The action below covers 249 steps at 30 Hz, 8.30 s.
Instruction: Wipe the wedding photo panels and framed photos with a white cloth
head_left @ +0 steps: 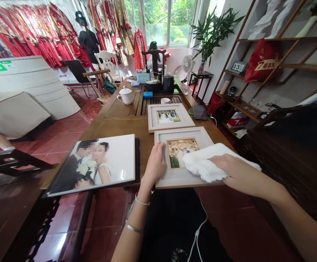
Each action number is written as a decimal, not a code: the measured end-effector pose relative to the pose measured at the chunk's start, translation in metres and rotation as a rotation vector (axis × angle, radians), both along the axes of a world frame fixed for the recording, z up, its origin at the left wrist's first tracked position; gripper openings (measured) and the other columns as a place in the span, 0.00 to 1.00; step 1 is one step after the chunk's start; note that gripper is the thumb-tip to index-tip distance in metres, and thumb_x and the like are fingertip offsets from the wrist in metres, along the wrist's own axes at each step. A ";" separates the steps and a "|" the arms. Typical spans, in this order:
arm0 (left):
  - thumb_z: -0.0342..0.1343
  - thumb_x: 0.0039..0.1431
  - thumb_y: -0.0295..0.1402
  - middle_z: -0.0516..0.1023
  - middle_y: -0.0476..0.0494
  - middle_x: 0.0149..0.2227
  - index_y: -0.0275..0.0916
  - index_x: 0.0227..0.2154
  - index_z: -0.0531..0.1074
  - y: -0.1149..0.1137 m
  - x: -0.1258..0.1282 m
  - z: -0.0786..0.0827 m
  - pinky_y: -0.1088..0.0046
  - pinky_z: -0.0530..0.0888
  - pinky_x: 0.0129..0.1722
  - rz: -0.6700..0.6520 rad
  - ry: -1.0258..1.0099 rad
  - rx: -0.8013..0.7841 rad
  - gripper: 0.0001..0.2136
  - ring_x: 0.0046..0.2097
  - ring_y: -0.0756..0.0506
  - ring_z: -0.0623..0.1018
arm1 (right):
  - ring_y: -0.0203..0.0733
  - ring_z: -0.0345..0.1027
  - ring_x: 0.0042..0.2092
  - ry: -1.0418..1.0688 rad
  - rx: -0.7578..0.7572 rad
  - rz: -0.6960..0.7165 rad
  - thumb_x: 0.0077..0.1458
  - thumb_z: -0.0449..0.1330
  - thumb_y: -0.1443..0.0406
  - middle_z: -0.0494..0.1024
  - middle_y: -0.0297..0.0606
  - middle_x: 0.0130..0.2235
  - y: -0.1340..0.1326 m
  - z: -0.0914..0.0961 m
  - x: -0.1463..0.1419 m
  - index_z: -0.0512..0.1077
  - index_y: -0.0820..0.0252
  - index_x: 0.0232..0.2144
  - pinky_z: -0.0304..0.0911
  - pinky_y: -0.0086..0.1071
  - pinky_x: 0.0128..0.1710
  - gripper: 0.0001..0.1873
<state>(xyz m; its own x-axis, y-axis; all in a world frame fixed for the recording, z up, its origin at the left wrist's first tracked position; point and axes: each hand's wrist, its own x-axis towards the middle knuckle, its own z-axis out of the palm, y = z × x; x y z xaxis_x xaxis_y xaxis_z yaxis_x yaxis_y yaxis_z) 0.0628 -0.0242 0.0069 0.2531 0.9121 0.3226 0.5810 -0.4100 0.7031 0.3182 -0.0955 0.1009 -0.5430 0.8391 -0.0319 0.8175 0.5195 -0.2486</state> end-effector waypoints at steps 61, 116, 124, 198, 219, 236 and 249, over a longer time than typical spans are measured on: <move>0.41 0.52 0.16 0.63 0.30 0.60 0.32 0.55 0.62 0.001 0.001 -0.002 0.53 0.57 0.64 0.009 -0.003 -0.016 0.26 0.65 0.40 0.58 | 0.51 0.61 0.59 0.138 -0.034 0.133 0.43 0.49 0.75 0.70 0.48 0.57 0.060 -0.044 -0.036 0.65 0.65 0.57 0.37 0.56 0.63 0.35; 0.40 0.52 0.17 0.63 0.31 0.60 0.32 0.56 0.61 0.000 0.002 -0.003 0.53 0.56 0.65 0.012 -0.011 -0.014 0.26 0.66 0.40 0.57 | 0.55 0.57 0.61 0.200 -0.331 0.135 0.52 0.53 0.69 0.73 0.41 0.55 0.045 -0.010 0.013 0.73 0.57 0.51 0.48 0.49 0.62 0.23; 0.41 0.51 0.16 0.64 0.33 0.60 0.35 0.56 0.62 0.000 0.002 -0.003 0.51 0.56 0.65 0.009 -0.035 -0.017 0.27 0.65 0.40 0.58 | 0.50 0.74 0.41 0.287 0.083 -0.015 0.45 0.50 0.73 0.81 0.37 0.40 0.100 -0.038 -0.015 0.74 0.56 0.43 0.43 0.55 0.62 0.23; 0.40 0.55 0.17 0.63 0.28 0.60 0.30 0.55 0.63 -0.003 0.002 0.003 0.56 0.56 0.65 0.052 -0.013 -0.045 0.23 0.66 0.41 0.58 | 0.48 0.74 0.43 -0.012 -0.031 0.055 0.47 0.51 0.76 0.80 0.38 0.43 -0.021 0.004 -0.001 0.73 0.53 0.46 0.65 0.35 0.41 0.26; 0.40 0.57 0.19 0.64 0.31 0.60 0.33 0.53 0.64 -0.003 0.000 0.001 0.54 0.56 0.65 0.020 -0.029 -0.040 0.21 0.66 0.41 0.57 | 0.60 0.51 0.63 -0.123 0.377 -0.264 0.43 0.49 0.77 0.65 0.46 0.61 0.124 -0.047 -0.020 0.58 0.63 0.61 0.47 0.62 0.58 0.39; 0.40 0.56 0.18 0.65 0.30 0.60 0.32 0.53 0.64 -0.002 0.002 0.000 0.54 0.57 0.64 0.042 -0.040 -0.037 0.22 0.65 0.41 0.59 | 0.49 0.57 0.61 0.064 -0.180 0.211 0.46 0.48 0.78 0.70 0.31 0.58 -0.013 -0.001 -0.016 0.64 0.48 0.58 0.49 0.49 0.63 0.38; 0.40 0.57 0.19 0.65 0.30 0.59 0.32 0.53 0.64 -0.001 0.001 0.001 0.54 0.57 0.64 0.025 -0.040 -0.035 0.21 0.66 0.41 0.58 | 0.50 0.50 0.65 -0.129 0.219 -0.097 0.42 0.47 0.79 0.67 0.46 0.60 0.078 -0.041 -0.019 0.61 0.64 0.59 0.46 0.56 0.62 0.38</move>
<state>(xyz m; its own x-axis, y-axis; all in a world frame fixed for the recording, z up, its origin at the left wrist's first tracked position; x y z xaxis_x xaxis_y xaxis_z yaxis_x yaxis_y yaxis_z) 0.0635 -0.0255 0.0075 0.2179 0.9288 0.2997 0.5621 -0.3705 0.7395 0.2994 -0.0176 0.0601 -0.4629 0.8816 0.0921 0.8837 0.4671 -0.0293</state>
